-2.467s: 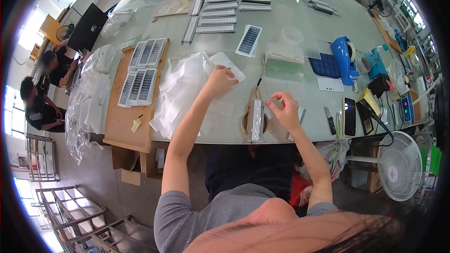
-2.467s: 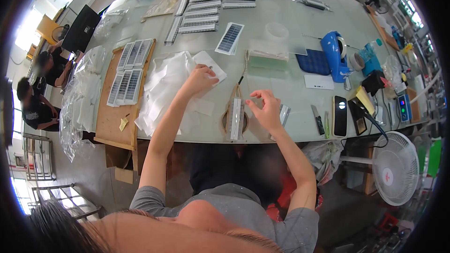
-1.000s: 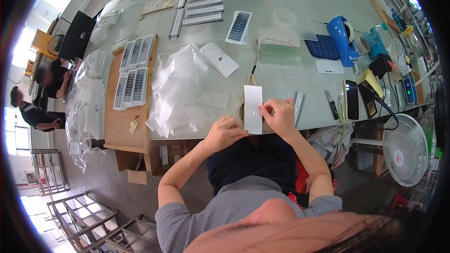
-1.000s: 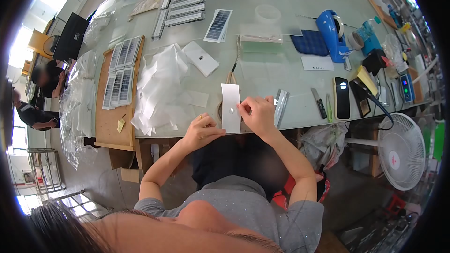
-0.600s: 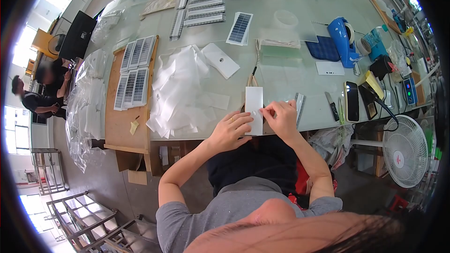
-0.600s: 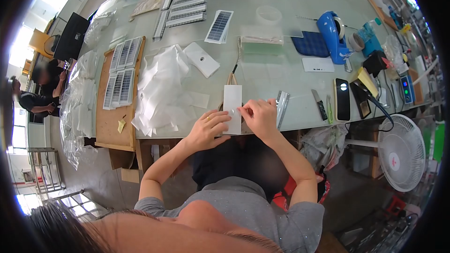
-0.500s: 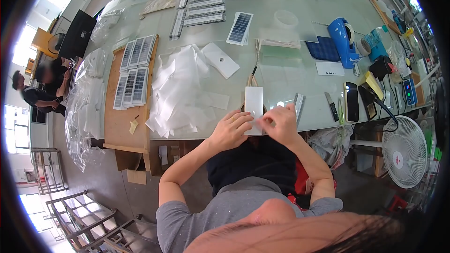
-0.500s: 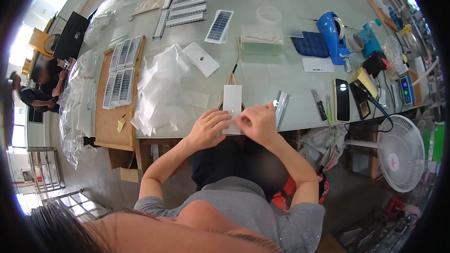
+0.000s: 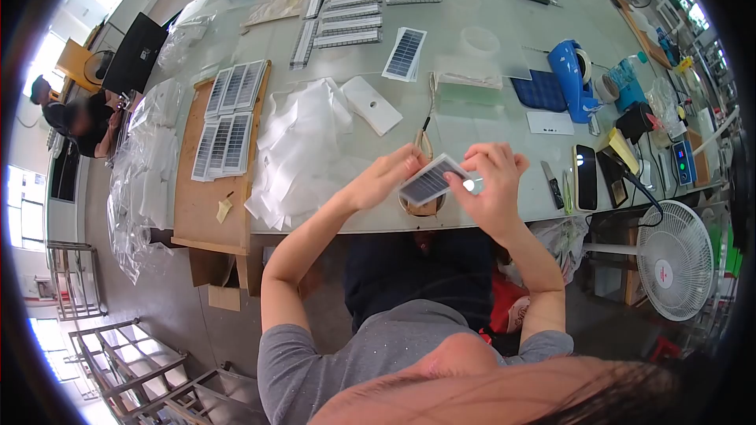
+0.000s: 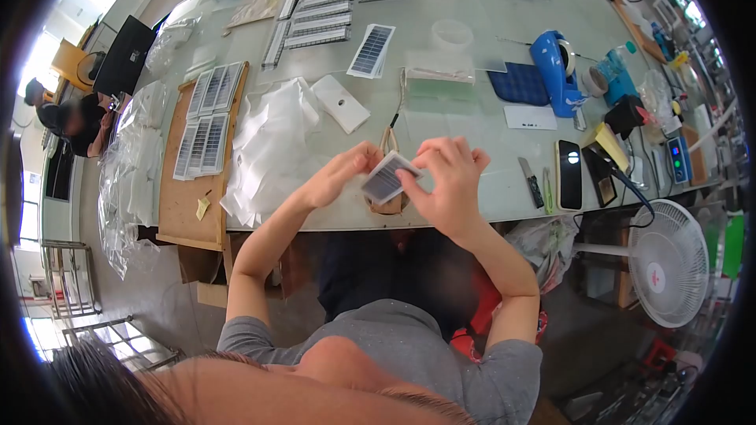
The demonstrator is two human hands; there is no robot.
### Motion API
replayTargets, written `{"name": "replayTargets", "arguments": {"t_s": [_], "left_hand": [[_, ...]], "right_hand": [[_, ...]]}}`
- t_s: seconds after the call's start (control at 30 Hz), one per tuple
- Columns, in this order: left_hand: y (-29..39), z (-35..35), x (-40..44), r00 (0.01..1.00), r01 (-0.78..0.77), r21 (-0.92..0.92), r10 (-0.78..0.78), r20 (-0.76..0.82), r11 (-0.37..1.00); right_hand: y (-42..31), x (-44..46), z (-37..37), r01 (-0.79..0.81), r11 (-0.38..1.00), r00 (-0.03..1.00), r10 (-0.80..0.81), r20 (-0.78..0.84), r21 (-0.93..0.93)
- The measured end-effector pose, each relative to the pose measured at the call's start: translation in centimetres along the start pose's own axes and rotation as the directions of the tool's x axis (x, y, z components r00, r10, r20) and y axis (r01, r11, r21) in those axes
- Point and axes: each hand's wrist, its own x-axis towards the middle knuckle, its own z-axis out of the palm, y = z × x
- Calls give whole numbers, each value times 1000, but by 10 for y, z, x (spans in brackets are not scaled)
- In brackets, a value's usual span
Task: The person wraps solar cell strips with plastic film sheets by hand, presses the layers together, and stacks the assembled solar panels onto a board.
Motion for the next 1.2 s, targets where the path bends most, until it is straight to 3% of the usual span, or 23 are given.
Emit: {"name": "replayTargets", "arguments": {"t_s": [0.03,0.07,0.17,0.27,0.33,0.57,0.67,0.87,1.2], "left_hand": [[-3,-3,1,993,115,-193,-106,59,975],[-7,-2,-5,974,225,-239,-210,89,944],[-14,-6,-19,884,468,-116,-465,58,876],[-36,0,-29,852,520,-16,-520,-62,854],[-42,-1,-31,831,549,-35,-550,-80,835],[-44,-7,-28,838,540,35,-534,-116,841],[-40,-6,-27,832,548,23,-542,-117,836],[-57,-8,-27,865,498,50,-492,-100,866],[-55,-2,-34,884,457,-93,-464,-67,884]], "right_hand": [[8,-3,3,-94,993,995,91,36,76],[15,-7,7,-191,970,980,181,78,149],[35,-32,29,-377,902,916,331,225,209],[51,-53,51,-477,855,856,400,326,204],[53,-56,56,-456,878,858,390,335,143],[56,-59,65,-287,956,915,291,281,-56],[52,-55,60,-302,947,893,320,316,-107],[49,-59,63,-304,949,912,316,262,-88],[44,-63,63,-333,943,911,328,252,-23]]}}
